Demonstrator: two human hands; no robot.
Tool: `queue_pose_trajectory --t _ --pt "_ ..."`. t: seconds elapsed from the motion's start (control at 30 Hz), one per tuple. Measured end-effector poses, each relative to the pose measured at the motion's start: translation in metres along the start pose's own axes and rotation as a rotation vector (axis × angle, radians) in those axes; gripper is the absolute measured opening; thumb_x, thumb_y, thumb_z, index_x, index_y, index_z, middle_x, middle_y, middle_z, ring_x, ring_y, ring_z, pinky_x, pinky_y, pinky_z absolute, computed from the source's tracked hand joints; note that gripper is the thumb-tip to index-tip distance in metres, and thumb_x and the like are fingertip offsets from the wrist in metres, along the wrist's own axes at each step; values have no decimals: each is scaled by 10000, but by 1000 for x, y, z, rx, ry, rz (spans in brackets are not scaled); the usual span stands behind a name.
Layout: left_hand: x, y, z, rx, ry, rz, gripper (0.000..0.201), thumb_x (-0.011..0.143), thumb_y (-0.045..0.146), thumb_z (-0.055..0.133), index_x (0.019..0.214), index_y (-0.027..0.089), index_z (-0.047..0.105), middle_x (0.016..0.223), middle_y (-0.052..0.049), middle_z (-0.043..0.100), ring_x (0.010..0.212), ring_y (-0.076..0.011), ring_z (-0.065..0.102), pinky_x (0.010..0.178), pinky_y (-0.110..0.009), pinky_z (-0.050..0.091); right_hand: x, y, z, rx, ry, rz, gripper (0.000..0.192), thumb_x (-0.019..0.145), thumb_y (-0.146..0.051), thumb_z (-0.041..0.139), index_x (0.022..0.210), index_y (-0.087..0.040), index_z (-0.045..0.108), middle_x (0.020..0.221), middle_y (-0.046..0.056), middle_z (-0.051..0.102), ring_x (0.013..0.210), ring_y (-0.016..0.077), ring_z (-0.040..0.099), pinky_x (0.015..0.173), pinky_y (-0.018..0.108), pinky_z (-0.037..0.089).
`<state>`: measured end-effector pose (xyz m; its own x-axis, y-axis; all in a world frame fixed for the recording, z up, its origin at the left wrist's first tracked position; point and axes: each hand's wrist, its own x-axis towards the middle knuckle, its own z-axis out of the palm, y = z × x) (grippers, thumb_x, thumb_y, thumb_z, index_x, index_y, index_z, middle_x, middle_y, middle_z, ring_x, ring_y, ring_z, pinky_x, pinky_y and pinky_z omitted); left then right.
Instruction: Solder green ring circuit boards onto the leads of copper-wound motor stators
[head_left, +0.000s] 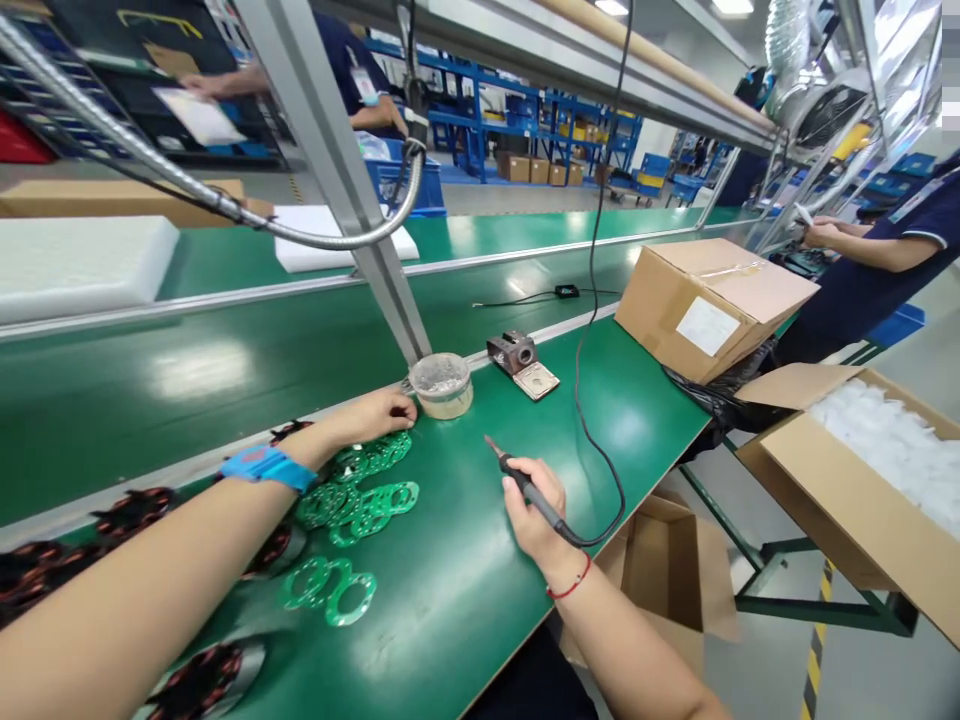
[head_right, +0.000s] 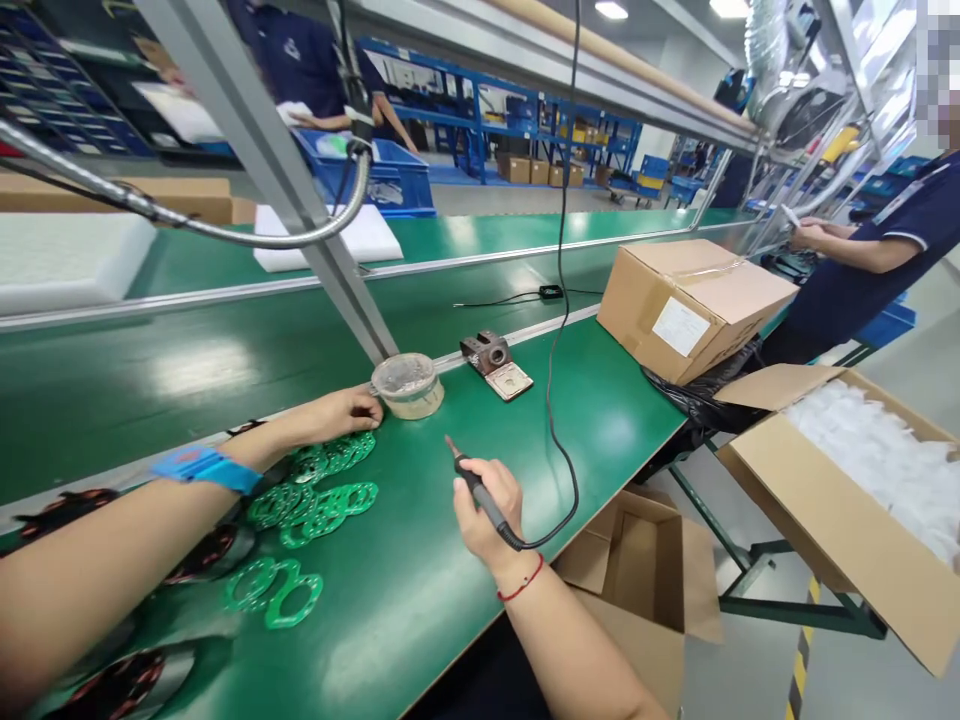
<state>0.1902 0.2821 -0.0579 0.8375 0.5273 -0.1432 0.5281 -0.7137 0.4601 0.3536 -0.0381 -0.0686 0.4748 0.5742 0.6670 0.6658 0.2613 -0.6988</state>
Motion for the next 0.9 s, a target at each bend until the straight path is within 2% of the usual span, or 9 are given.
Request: queue_pose_trajectory --t 0.17,0.3,0.37,0.47,0.57,0.67,0.73,0.8,0.9 --pt "-8 4 0 59 2 44 390 967 539 655 887 157 658 912 -27 672 907 -206 651 888 -409 543 0 2 2 -2 2 12 180 973 -273 572 1081 -212 704 923 64 775 809 188 734 745 310 614" --pt "-18 21 -2 73 68 100 414 973 566 577 829 186 659 887 -41 703 890 -210 659 889 -406 538 2 2 4 -12 27 15 171 957 -264 583 1057 -211 711 911 64 782 801 186 745 739 303 619" --pt "-19 33 -5 79 104 115 417 927 579 529 756 217 647 840 -51 722 850 -233 668 855 -394 544 4 1 5 -24 51 9 163 950 -258 588 1041 -212 716 908 63 789 800 187 753 734 300 622" --pt "-18 49 -15 83 159 83 402 811 600 488 645 244 574 722 -77 705 743 -267 663 744 -378 545 7 2 4 -41 79 1 159 949 -248 585 1027 -213 719 906 65 796 805 191 762 738 305 629" --pt "-30 60 -27 50 218 -14 360 776 584 462 675 249 548 673 -70 674 671 -262 631 678 -361 526 8 5 -3 -34 53 7 163 953 -261 574 1020 -211 714 920 78 799 839 203 769 772 326 637" --pt "-73 61 -28 -25 259 -126 321 797 536 490 821 240 611 798 -51 710 791 -256 649 779 -345 534 6 8 -10 1 -32 49 181 963 -311 575 1050 -211 700 994 98 798 928 221 772 865 373 637" --pt "-115 65 -16 -89 270 -194 374 834 512 509 1053 242 646 917 -37 732 871 -248 666 837 -336 536 3 7 -12 29 -112 91 198 963 -342 594 1080 -213 689 1028 101 790 951 227 766 879 389 634" --pt "-162 82 6 -173 294 -246 452 867 475 516 1240 237 603 962 -39 738 859 -243 684 821 -340 546 -2 1 -13 70 -198 107 198 960 -346 610 1094 -220 685 1036 92 787 949 225 764 865 382 634" --pt "-223 124 52 -220 293 -272 351 913 405 500 1201 243 620 915 -49 750 827 -249 704 776 -347 554 -12 -21 -14 138 -354 108 199 952 -321 633 1123 -235 688 1038 75 788 941 217 766 851 360 636"
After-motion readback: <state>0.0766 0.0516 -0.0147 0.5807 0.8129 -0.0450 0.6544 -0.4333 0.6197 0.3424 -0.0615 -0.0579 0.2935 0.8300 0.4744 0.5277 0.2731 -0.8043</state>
